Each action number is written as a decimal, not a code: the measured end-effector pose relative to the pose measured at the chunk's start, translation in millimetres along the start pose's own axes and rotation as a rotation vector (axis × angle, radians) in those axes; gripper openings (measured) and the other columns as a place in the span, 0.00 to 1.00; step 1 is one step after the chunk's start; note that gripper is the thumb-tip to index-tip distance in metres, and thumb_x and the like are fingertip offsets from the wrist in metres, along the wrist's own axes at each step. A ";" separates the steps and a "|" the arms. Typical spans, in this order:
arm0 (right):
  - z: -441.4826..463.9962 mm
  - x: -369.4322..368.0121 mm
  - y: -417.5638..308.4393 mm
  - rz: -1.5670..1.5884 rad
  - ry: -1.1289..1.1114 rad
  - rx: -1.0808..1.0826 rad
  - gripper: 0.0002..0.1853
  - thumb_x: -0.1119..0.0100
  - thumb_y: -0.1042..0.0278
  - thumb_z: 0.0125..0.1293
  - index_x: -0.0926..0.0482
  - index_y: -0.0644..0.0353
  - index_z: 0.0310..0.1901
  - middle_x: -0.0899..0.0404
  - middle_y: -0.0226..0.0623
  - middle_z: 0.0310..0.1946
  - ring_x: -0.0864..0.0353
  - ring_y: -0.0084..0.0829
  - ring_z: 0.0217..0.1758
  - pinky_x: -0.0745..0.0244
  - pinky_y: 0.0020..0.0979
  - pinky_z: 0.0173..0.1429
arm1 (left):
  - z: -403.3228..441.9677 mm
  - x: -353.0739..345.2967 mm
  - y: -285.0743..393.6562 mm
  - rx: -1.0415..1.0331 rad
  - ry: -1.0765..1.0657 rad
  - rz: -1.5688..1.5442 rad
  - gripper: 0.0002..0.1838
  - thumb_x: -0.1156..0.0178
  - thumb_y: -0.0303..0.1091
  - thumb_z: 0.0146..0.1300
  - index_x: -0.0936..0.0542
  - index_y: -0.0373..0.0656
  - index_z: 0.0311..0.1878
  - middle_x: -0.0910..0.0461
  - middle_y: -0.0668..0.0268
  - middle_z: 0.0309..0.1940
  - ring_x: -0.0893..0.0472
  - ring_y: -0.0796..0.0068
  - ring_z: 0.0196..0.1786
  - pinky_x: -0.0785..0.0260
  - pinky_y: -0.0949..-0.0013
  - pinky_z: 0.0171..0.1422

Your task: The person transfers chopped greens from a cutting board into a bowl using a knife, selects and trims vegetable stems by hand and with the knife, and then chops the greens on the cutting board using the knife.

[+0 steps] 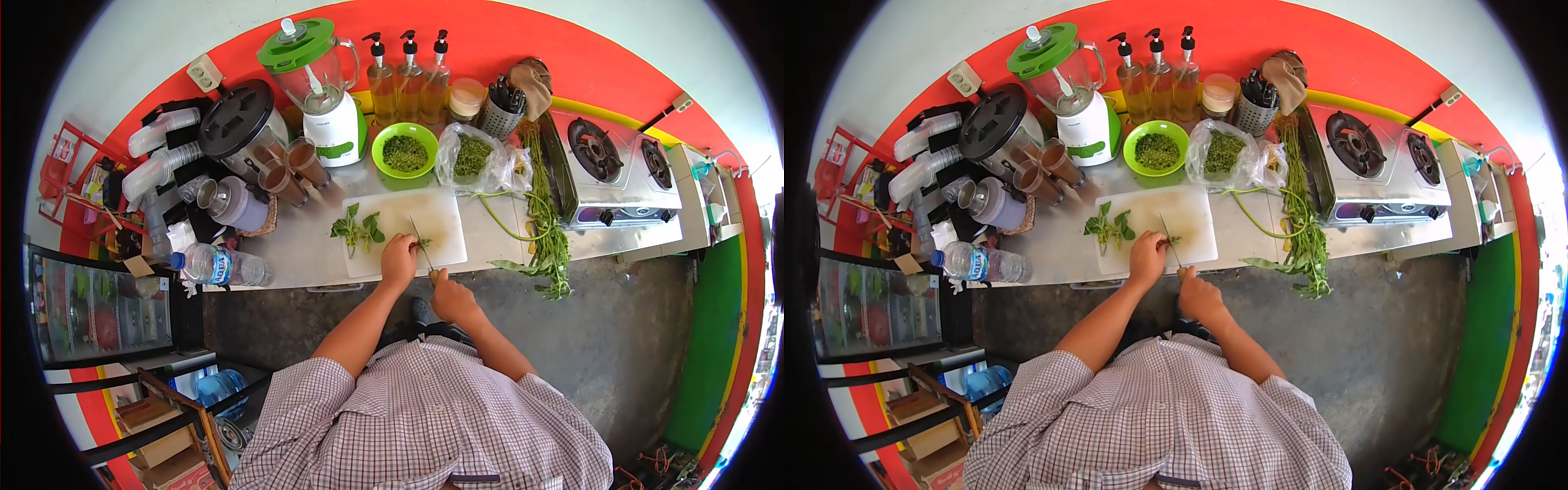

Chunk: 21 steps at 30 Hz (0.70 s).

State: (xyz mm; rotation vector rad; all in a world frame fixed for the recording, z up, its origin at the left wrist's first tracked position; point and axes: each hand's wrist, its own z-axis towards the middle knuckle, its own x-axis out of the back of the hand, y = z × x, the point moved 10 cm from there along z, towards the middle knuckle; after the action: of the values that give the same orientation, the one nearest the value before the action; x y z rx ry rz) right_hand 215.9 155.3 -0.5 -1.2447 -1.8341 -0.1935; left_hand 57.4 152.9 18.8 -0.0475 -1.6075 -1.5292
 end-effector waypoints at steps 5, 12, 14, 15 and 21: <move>2.9 3.2 1.9 -0.043 -0.043 -0.006 0.29 0.47 0.68 0.68 0.42 0.73 0.66 0.16 0.60 0.48 0.13 0.55 0.53 0.19 0.50 0.58 | -5.4 4.3 7.7 -0.107 0.033 0.034 0.04 0.36 0.24 0.60 0.16 0.38 0.38 0.21 0.56 0.34 0.19 0.49 0.38 0.27 0.53 0.43; 12.8 -2.3 -1.7 -0.026 -0.034 -0.012 0.28 0.45 0.69 0.66 0.42 0.74 0.63 0.16 0.63 0.48 0.14 0.57 0.52 0.20 0.51 0.57 | -4.7 0.5 -7.8 -0.011 0.010 -0.046 0.03 0.37 0.25 0.61 0.16 0.38 0.38 0.20 0.56 0.34 0.18 0.51 0.39 0.26 0.54 0.44; 7.9 2.4 -2.1 -0.024 -0.072 -0.017 0.31 0.45 0.70 0.66 0.43 0.74 0.67 0.17 0.60 0.52 0.14 0.55 0.55 0.20 0.49 0.59 | -2.1 0.3 -7.3 -0.018 -0.028 -0.026 0.04 0.35 0.22 0.60 0.17 0.37 0.38 0.19 0.58 0.35 0.17 0.58 0.35 0.25 0.60 0.41; 4.4 6.6 -4.2 -0.022 -0.082 -0.010 0.31 0.45 0.70 0.66 0.43 0.74 0.67 0.17 0.60 0.52 0.14 0.55 0.55 0.20 0.50 0.59 | -2.5 0.4 -9.0 -0.015 -0.023 -0.024 0.04 0.35 0.22 0.60 0.17 0.37 0.38 0.19 0.58 0.35 0.17 0.58 0.35 0.25 0.60 0.41; 12.1 -7.7 0.3 -0.021 -0.015 0.015 0.28 0.45 0.67 0.67 0.42 0.75 0.62 0.17 0.66 0.46 0.14 0.60 0.51 0.20 0.52 0.57 | -8.1 0.2 -2.9 -0.016 -0.017 0.010 0.03 0.37 0.25 0.61 0.16 0.39 0.37 0.20 0.57 0.36 0.18 0.51 0.40 0.25 0.54 0.45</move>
State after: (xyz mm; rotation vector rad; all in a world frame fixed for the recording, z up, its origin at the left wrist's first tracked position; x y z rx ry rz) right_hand 209.9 157.0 -13.4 -1.2201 -1.8588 -0.1828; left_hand 60.1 145.5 15.3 -0.0780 -1.6063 -1.5379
